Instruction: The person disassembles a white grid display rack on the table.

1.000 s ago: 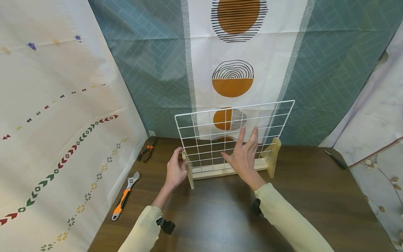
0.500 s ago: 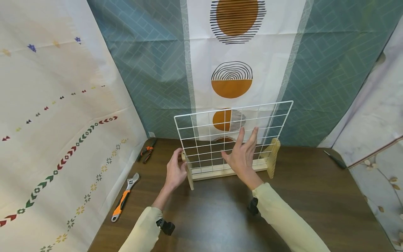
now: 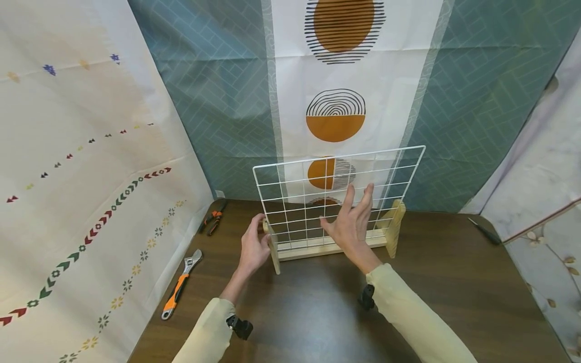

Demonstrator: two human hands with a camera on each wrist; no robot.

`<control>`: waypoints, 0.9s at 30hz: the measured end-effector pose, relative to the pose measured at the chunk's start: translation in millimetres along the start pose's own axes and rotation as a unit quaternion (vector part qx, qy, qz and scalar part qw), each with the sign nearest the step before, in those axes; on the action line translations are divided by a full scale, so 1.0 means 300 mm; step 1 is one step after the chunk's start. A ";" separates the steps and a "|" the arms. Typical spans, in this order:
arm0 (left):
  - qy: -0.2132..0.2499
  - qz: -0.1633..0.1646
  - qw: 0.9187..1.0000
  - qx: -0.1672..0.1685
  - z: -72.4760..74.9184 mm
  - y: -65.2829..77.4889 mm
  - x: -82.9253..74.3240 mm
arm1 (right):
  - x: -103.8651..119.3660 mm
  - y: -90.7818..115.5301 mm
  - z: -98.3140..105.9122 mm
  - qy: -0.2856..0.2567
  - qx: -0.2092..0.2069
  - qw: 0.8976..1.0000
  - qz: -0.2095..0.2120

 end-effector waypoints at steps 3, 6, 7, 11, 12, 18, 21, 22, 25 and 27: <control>-0.001 -0.004 1.000 0.000 -0.001 -0.002 0.000 | -0.001 -0.005 0.002 0.003 0.002 1.000 -0.005; -0.002 -0.009 1.000 0.000 -0.002 -0.003 0.000 | 0.000 -0.009 0.005 0.002 0.005 1.000 -0.011; -0.003 -0.010 1.000 -0.001 -0.001 -0.002 0.000 | 0.001 -0.010 0.006 0.001 0.006 1.000 -0.012; -0.003 -0.010 1.000 -0.003 0.002 0.000 0.000 | 0.006 -0.016 0.009 -0.002 0.003 1.000 -0.011; -0.002 -0.008 1.000 -0.003 0.003 0.001 0.000 | 0.008 -0.019 0.009 -0.003 0.002 1.000 -0.010; -0.002 0.001 1.000 -0.002 0.001 -0.001 0.003 | 0.008 -0.035 0.013 -0.009 -0.007 1.000 -0.003; 0.000 0.003 1.000 0.000 0.000 0.000 0.005 | 0.011 -0.040 0.017 -0.006 -0.007 1.000 0.000; 0.000 0.004 1.000 0.001 -0.001 0.000 0.006 | 0.012 -0.042 0.019 -0.005 -0.007 1.000 0.001; 0.004 0.002 1.000 0.003 -0.001 0.001 0.005 | 0.017 -0.052 0.026 -0.004 -0.007 1.000 0.003; 0.003 -0.001 1.000 0.002 0.000 0.001 0.004 | 0.022 -0.061 0.031 -0.007 -0.007 1.000 0.005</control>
Point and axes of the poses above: each hand's wrist, its own y-axis away from the middle knuckle, its own z-axis out of the back of the hand, x = y × z, the point moved 4 cm from there along -y, towards the middle knuckle, and after that the axes turned 8 degrees about y, right-handed, at the moved point
